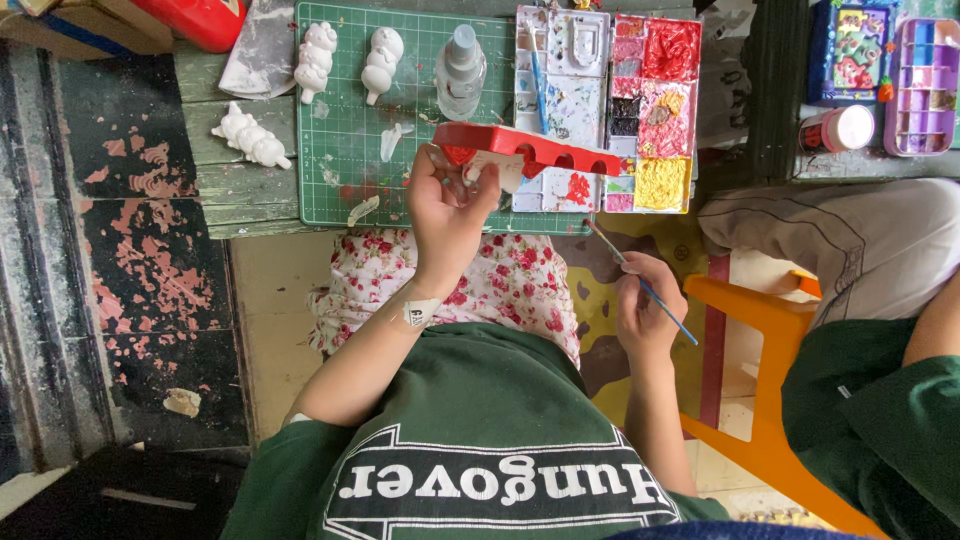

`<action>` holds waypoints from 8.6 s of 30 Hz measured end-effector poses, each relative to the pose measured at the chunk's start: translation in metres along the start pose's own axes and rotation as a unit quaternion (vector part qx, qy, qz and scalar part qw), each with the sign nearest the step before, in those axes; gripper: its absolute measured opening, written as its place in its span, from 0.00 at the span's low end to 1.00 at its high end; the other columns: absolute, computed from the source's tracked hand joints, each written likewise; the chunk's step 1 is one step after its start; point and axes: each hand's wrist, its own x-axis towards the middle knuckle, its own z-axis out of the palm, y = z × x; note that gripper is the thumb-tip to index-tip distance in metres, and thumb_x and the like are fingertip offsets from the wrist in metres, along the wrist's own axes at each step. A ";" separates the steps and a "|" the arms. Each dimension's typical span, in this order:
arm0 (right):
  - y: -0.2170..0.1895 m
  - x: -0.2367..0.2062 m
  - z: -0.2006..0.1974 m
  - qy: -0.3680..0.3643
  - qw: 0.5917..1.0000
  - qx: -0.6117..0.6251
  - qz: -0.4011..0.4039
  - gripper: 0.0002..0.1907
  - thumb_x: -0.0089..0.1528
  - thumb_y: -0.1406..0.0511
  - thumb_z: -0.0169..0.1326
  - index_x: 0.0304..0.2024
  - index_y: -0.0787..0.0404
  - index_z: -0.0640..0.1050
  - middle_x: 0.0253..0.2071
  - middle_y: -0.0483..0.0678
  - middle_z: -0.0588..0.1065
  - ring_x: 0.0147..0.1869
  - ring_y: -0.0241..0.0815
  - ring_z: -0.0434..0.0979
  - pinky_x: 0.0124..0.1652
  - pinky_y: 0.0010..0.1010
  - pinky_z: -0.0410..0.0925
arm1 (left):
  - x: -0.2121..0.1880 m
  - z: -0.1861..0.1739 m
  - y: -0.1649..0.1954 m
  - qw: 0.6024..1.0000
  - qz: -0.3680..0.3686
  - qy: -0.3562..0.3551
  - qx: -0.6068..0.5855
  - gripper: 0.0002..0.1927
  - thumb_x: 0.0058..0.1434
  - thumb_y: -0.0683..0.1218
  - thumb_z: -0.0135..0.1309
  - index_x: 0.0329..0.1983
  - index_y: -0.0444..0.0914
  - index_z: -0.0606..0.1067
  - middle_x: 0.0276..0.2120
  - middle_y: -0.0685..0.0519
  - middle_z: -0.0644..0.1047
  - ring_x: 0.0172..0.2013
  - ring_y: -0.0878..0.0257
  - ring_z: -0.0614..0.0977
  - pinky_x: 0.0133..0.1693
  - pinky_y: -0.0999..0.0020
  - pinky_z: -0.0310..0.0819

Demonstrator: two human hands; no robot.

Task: The person paints a small white ceramic figurine with red paint using a fine brush. They repeatedly dip the brush into a paint palette and apply paint to the figurine's surface, rotating it to cover different areas.

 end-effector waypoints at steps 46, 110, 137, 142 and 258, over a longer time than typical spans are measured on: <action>-0.063 0.026 0.081 0.053 0.974 0.186 -0.120 0.07 0.76 0.69 0.42 0.54 0.66 0.63 0.51 0.65 0.76 0.37 0.41 0.82 0.34 0.23 0.69 | -0.015 0.020 -0.007 0.998 -0.050 -0.001 -0.038 0.14 0.64 0.35 0.60 0.44 0.38 0.66 0.37 0.60 0.71 0.33 0.77 0.68 0.35 0.81 0.64; -0.053 0.039 0.103 0.040 0.942 0.333 -0.023 0.06 0.77 0.64 0.42 0.52 0.60 0.64 0.54 0.56 0.75 0.29 0.39 0.78 0.25 0.22 0.60 | -0.016 0.023 0.007 0.999 -0.026 -0.019 0.012 0.17 0.63 0.37 0.63 0.40 0.39 0.64 0.32 0.61 0.71 0.30 0.78 0.67 0.31 0.81 0.62; -0.069 0.042 0.091 -0.005 0.967 0.220 -0.128 0.04 0.77 0.72 0.40 0.54 0.66 0.66 0.56 0.58 0.73 0.35 0.40 0.79 0.34 0.27 0.70 | -0.015 0.021 0.005 0.998 -0.022 -0.002 0.066 0.22 0.59 0.37 0.66 0.39 0.39 0.61 0.28 0.61 0.68 0.27 0.78 0.65 0.28 0.80 0.59; -0.066 0.048 0.093 -0.008 0.948 0.318 -0.009 0.04 0.76 0.68 0.40 0.51 0.62 0.66 0.55 0.57 0.74 0.31 0.38 0.78 0.29 0.23 0.62 | -0.014 0.021 0.004 0.999 -0.031 -0.002 0.045 0.20 0.59 0.36 0.64 0.39 0.39 0.62 0.29 0.61 0.68 0.27 0.76 0.66 0.29 0.79 0.61; -0.079 0.064 0.072 0.000 0.974 0.110 -0.197 0.03 0.71 0.76 0.43 0.48 0.70 0.67 0.45 0.62 0.78 0.32 0.39 0.78 0.36 0.28 0.71 | -0.015 0.019 0.003 0.998 -0.048 -0.012 -0.028 0.18 0.61 0.33 0.61 0.41 0.39 0.63 0.34 0.61 0.69 0.32 0.78 0.67 0.32 0.83 0.62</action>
